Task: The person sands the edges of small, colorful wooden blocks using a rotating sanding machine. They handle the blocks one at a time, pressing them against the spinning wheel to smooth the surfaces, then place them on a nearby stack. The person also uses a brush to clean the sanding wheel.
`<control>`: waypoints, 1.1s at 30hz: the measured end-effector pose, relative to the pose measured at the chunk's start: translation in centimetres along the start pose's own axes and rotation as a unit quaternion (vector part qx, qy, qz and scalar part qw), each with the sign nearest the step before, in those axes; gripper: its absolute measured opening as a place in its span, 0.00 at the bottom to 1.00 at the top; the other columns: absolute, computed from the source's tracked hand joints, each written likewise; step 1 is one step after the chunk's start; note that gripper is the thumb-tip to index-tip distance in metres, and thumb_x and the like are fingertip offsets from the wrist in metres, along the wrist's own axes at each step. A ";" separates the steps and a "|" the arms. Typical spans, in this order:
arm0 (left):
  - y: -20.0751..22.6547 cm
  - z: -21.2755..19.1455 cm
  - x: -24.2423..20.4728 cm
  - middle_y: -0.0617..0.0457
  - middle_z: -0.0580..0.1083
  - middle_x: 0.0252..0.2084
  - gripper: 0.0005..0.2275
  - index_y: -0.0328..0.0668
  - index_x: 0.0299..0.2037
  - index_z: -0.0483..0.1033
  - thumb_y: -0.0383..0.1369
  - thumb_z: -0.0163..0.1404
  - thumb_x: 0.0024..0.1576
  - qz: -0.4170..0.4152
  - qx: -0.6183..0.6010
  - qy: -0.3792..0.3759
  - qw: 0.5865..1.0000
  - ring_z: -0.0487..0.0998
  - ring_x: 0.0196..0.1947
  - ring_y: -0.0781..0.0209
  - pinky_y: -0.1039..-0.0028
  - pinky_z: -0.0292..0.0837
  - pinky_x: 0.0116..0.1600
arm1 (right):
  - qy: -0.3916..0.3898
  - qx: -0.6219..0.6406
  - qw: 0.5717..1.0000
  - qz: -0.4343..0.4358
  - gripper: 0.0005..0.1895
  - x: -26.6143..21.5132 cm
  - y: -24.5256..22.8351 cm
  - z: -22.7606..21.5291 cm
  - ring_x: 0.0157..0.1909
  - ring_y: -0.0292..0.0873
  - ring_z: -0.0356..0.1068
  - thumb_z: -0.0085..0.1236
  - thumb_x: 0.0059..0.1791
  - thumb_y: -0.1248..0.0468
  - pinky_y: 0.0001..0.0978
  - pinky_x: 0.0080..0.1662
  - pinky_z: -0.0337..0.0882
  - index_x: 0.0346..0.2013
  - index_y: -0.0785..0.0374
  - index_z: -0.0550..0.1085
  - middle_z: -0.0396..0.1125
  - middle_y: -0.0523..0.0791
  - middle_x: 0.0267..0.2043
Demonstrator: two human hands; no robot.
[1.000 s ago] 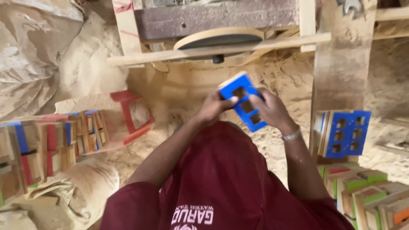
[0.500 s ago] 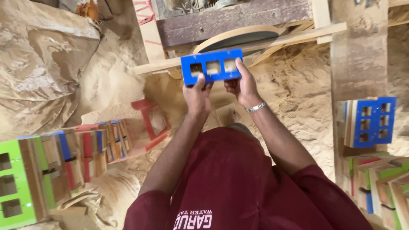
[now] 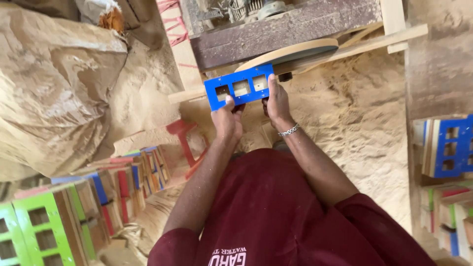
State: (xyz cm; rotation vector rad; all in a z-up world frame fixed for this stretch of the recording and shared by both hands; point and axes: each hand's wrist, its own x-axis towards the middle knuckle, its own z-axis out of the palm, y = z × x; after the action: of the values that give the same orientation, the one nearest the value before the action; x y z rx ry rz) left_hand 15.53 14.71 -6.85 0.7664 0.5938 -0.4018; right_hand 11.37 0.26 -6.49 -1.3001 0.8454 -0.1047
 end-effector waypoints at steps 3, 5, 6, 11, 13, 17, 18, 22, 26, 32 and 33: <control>-1.4 1.3 -0.5 0.44 0.70 0.55 0.15 0.37 0.60 0.66 0.20 0.43 0.62 0.009 0.007 -0.015 1.000 0.74 0.52 0.47 0.48 0.75 0.57 | 0.031 -0.033 0.997 -0.070 0.32 0.7 0.6 -1.5 0.24 0.31 0.58 0.37 0.58 0.37 0.27 0.26 0.59 0.28 0.60 0.70 0.61 0.37 0.23; -2.5 2.7 -0.8 0.44 0.70 0.56 0.16 0.38 0.60 0.66 0.20 0.43 0.62 0.017 0.011 -0.013 1.000 0.74 0.53 0.48 0.47 0.75 0.58 | 0.034 -0.030 0.996 -0.075 0.32 1.4 0.1 -2.7 0.25 0.31 0.58 0.36 0.58 0.38 0.29 0.28 0.58 0.29 0.61 0.71 0.61 0.37 0.24; -3.2 3.4 -1.1 0.44 0.70 0.56 0.16 0.38 0.60 0.66 0.20 0.43 0.62 0.015 0.016 -0.006 1.000 0.74 0.53 0.49 0.47 0.75 0.59 | 0.037 -0.031 0.996 -0.077 0.32 1.5 -0.1 -3.5 0.25 0.32 0.57 0.35 0.58 0.38 0.29 0.29 0.58 0.30 0.61 0.72 0.61 0.37 0.24; -5.9 5.3 -1.8 0.44 0.70 0.56 0.15 0.37 0.61 0.66 0.20 0.43 0.63 0.001 0.018 -0.008 1.000 0.74 0.54 0.50 0.47 0.75 0.60 | 0.080 -0.051 0.991 -0.095 0.31 2.3 -0.8 -6.3 0.30 0.33 0.61 0.36 0.60 0.41 0.29 0.34 0.64 0.32 0.63 0.72 0.64 0.39 0.28; -7.0 6.0 -1.8 0.43 0.70 0.55 0.15 0.35 0.60 0.66 0.20 0.43 0.64 -0.008 0.019 0.001 1.000 0.74 0.53 0.49 0.47 0.76 0.60 | 0.093 -0.041 0.991 -0.093 0.30 2.6 -0.9 -7.3 0.33 0.33 0.62 0.37 0.59 0.41 0.29 0.37 0.65 0.35 0.64 0.73 0.65 0.39 0.31; -9.1 8.1 -2.2 0.43 0.71 0.55 0.14 0.34 0.60 0.66 0.21 0.44 0.64 0.014 0.028 -0.023 0.999 0.75 0.51 0.51 0.51 0.77 0.57 | 0.121 -0.047 0.989 -0.076 0.30 3.3 -1.6 -9.8 0.36 0.35 0.64 0.39 0.59 0.41 0.30 0.40 0.67 0.38 0.66 0.74 0.68 0.41 0.34; -9.7 8.6 -2.2 0.44 0.71 0.54 0.14 0.34 0.60 0.66 0.21 0.44 0.64 0.015 0.028 -0.021 0.999 0.76 0.50 0.52 0.52 0.78 0.56 | 0.132 -0.056 0.986 -0.081 0.31 3.5 -1.8 -10.4 0.38 0.35 0.65 0.39 0.59 0.41 0.30 0.42 0.68 0.38 0.67 0.74 0.68 0.42 0.35; -12.5 10.2 -2.4 0.44 0.72 0.53 0.13 0.34 0.59 0.67 0.22 0.45 0.64 0.010 0.043 -0.017 0.999 0.77 0.48 0.52 0.54 0.80 0.54 | 0.142 -0.055 0.985 -0.086 0.31 4.7 -2.0 -13.3 0.41 0.35 0.67 0.40 0.59 0.42 0.29 0.46 0.69 0.41 0.68 0.76 0.71 0.43 0.39; -15.4 11.9 -2.4 0.44 0.72 0.53 0.14 0.34 0.60 0.67 0.22 0.46 0.64 0.002 0.059 0.010 0.998 0.76 0.46 0.53 0.58 0.78 0.49 | 0.144 0.020 0.986 -0.078 0.28 5.8 -1.9 -16.0 0.42 0.33 0.68 0.42 0.58 0.44 0.27 0.45 0.70 0.45 0.66 0.77 0.71 0.41 0.41; -17.8 15.4 -3.2 0.43 0.72 0.55 0.15 0.34 0.60 0.67 0.20 0.45 0.63 0.018 0.036 -0.008 0.999 0.77 0.49 0.52 0.56 0.80 0.53 | 0.143 0.048 0.987 -0.052 0.25 6.1 -4.3 -19.2 0.33 0.31 0.63 0.44 0.58 0.44 0.25 0.35 0.64 0.40 0.63 0.76 0.67 0.38 0.34; -18.4 15.8 -3.1 0.44 0.72 0.55 0.16 0.34 0.61 0.67 0.20 0.45 0.63 0.015 0.034 -0.010 0.999 0.77 0.50 0.52 0.56 0.81 0.54 | 0.140 0.049 0.988 -0.053 0.25 6.2 -4.8 -19.8 0.31 0.30 0.62 0.45 0.58 0.43 0.25 0.33 0.63 0.39 0.62 0.75 0.66 0.38 0.33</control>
State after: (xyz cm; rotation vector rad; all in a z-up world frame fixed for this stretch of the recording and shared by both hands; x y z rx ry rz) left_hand 8.70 -8.74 -5.52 0.8352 0.5510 -0.4025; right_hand 5.68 -20.25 -5.73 -1.2547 0.9958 -0.4158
